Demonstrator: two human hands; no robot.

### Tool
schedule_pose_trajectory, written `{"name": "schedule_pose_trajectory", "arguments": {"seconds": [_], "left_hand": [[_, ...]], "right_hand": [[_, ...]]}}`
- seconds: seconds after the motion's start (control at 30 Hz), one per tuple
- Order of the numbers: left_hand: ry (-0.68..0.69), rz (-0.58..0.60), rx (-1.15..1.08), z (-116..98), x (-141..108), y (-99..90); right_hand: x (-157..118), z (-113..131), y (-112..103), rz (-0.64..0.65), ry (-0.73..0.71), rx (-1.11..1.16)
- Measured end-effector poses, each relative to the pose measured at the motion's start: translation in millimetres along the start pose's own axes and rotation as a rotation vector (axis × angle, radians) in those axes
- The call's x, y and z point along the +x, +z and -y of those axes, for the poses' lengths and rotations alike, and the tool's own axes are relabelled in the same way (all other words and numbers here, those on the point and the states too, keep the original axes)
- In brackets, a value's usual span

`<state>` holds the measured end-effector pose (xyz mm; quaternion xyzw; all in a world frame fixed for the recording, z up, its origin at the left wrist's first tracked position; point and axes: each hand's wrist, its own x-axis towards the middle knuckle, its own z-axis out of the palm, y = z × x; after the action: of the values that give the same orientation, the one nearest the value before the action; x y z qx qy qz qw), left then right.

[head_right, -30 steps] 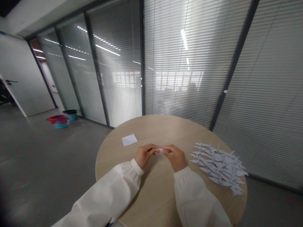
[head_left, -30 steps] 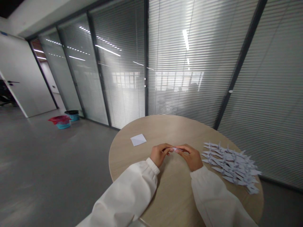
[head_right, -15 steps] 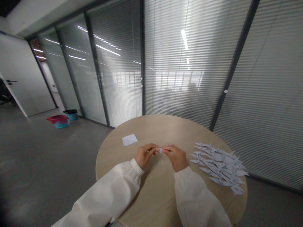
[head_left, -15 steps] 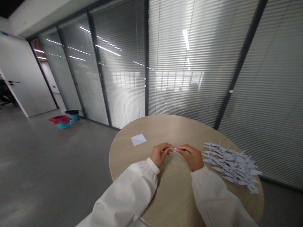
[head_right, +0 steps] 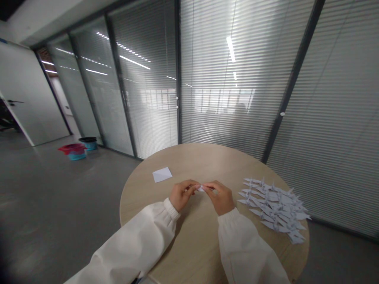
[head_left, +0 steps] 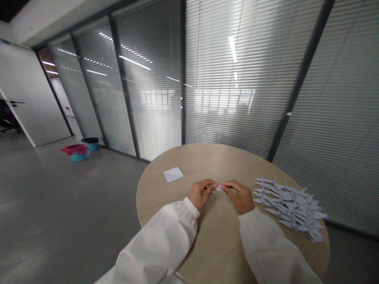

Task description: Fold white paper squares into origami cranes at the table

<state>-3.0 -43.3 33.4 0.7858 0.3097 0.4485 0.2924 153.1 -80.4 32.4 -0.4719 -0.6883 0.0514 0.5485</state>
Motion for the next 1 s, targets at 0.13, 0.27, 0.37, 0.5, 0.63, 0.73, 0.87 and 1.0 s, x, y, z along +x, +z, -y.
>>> {"name": "schedule_pose_trajectory", "arguments": {"seconds": [0.13, 0.27, 0.37, 0.5, 0.63, 0.73, 0.87, 1.0], "left_hand": [[-0.038, 0.015, 0.0, 2.1, -0.1, 2.5], [-0.061, 0.049, -0.046, 5.7, 0.3, 5.1], [-0.087, 0.065, -0.075, 7.7, 1.1, 5.9], [-0.12, 0.06, -0.059, 9.2, 2.4, 5.1], [-0.123, 0.061, -0.081, 10.2, 3.2, 4.2], [-0.106, 0.054, -0.057, 10.1, 3.0, 4.0], [-0.1, 0.055, -0.006, 9.5, 2.6, 3.9], [-0.081, 0.046, 0.022, 9.0, 2.4, 3.5]], "right_hand": [[-0.3, 0.8, -0.8, 0.017, 0.028, -0.029], [-0.2, -1.1, -1.3, 0.045, 0.092, -0.024], [-0.1, -3.6, -0.6, 0.054, 0.145, -0.007], [-0.4, -5.2, 1.6, 0.091, 0.222, 0.055], [-1.0, -6.4, 3.2, 0.129, 0.281, 0.119], [-1.0, -8.9, 3.1, 0.177, 0.286, 0.188], [-0.5, -12.4, 1.9, 0.215, 0.272, 0.178], [-0.1, -15.5, 1.3, 0.176, 0.3, 0.123]]}}
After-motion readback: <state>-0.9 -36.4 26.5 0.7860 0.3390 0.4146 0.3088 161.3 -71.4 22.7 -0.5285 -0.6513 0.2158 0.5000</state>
